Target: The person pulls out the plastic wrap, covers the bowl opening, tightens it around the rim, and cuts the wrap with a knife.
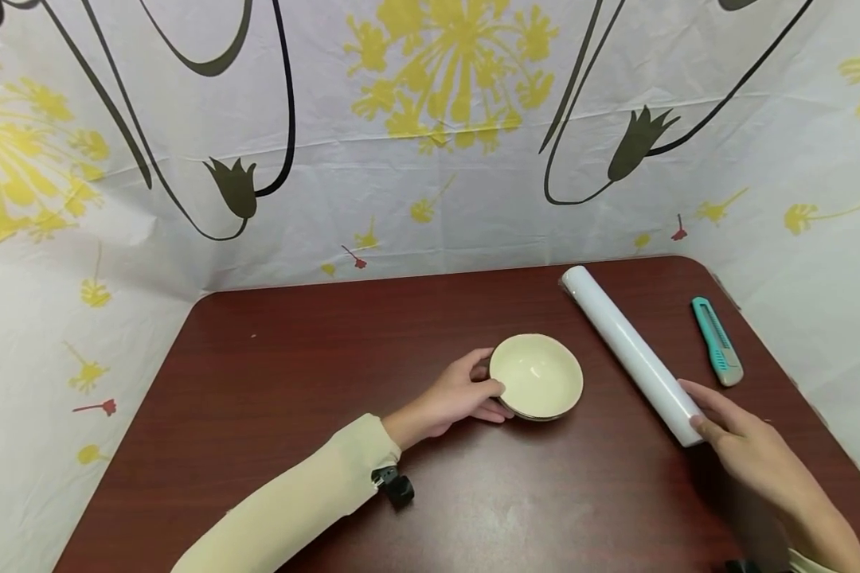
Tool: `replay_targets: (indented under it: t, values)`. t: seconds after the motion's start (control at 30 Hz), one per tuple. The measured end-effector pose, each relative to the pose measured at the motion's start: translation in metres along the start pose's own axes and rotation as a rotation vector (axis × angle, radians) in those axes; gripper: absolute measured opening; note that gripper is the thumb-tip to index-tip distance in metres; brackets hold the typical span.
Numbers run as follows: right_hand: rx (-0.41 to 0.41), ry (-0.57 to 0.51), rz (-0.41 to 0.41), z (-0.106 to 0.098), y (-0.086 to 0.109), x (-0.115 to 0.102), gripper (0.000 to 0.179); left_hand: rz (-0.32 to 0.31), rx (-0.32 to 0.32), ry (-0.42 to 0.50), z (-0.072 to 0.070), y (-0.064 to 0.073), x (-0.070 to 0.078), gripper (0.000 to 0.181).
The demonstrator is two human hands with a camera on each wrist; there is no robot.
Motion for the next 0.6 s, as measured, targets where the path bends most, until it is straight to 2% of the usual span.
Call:
replay_targets:
  t: [0.4, 0.6]
  values:
    - [-0.062, 0.023, -0.022, 0.003, -0.004, -0.01, 0.058, -0.005, -0.011, -0.002, -0.027, 0.032, -0.013, 0.074]
    - [-0.071, 0.012, -0.078, 0.008, -0.006, -0.008, 0.058, -0.002, -0.013, 0.01, -0.041, 0.047, -0.019, 0.073]
Point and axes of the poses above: each hand's wrist, its own y-axis away from the middle knuckle, its own z-axis out of the palm, x = y × z, the point moved 1 cm from there along -y, towards the middle knuckle, and after that the axes turned 14 degrees about -y, right-handed, at the moved point
